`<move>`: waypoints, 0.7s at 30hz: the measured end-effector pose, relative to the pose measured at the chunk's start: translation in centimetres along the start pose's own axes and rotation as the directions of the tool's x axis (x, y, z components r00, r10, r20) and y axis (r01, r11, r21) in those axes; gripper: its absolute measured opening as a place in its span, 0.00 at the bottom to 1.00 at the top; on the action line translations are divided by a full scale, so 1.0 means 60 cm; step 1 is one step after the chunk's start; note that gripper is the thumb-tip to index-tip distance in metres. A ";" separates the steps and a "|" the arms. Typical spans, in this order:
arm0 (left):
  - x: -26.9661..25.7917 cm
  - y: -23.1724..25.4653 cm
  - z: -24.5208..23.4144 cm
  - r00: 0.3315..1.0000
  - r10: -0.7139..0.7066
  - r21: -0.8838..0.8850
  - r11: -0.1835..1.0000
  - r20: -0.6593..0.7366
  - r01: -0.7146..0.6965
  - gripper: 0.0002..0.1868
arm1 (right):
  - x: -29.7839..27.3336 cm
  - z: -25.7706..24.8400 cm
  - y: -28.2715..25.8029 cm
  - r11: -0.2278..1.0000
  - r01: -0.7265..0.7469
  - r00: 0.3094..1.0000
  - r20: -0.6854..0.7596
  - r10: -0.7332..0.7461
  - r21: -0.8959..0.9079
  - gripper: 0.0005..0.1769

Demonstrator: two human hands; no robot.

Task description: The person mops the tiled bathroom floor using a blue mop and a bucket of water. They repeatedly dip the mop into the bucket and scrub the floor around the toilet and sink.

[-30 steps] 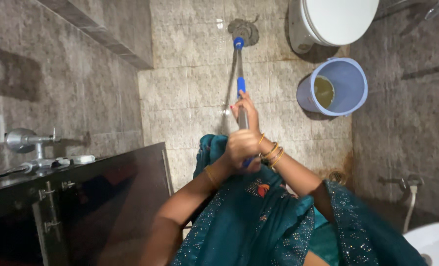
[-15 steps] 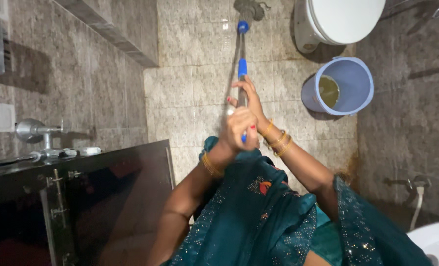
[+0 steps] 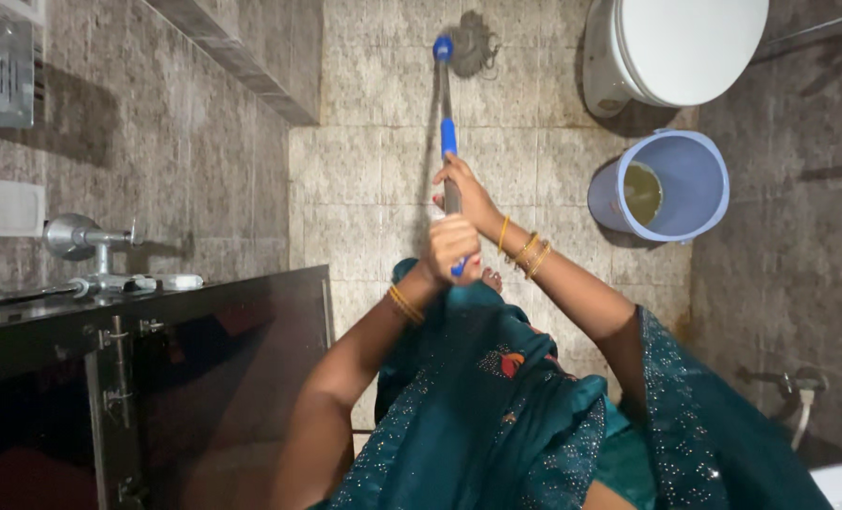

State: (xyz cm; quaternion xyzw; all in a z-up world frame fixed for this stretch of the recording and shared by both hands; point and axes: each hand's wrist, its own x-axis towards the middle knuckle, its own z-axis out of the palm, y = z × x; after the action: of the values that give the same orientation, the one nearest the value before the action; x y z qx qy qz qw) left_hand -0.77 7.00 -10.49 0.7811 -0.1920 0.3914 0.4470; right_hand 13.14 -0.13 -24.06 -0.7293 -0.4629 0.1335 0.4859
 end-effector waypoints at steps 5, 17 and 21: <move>-0.015 -0.053 0.027 0.984 -0.178 0.073 0.982 0.034 0.175 0.03 | 0.025 -0.008 0.046 0.975 -0.016 0.999 -0.033 0.009 -0.222 0.27; 0.085 0.151 -0.029 0.992 -0.084 0.049 0.995 -0.094 0.089 0.06 | -0.071 -0.088 -0.328 0.952 0.282 0.935 -0.256 -0.246 0.117 0.07; 0.031 0.104 -0.019 0.994 0.062 -0.041 0.997 -0.090 -0.066 0.12 | -0.083 -0.037 -0.240 0.920 0.391 0.903 -0.209 -0.376 0.031 0.12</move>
State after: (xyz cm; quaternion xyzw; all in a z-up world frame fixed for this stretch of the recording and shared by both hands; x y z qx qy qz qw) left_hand -4.19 4.77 -5.25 0.7466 -0.2056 0.4354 0.4591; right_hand 4.00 -4.01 -12.26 -0.6155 -0.5413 -0.0216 0.5724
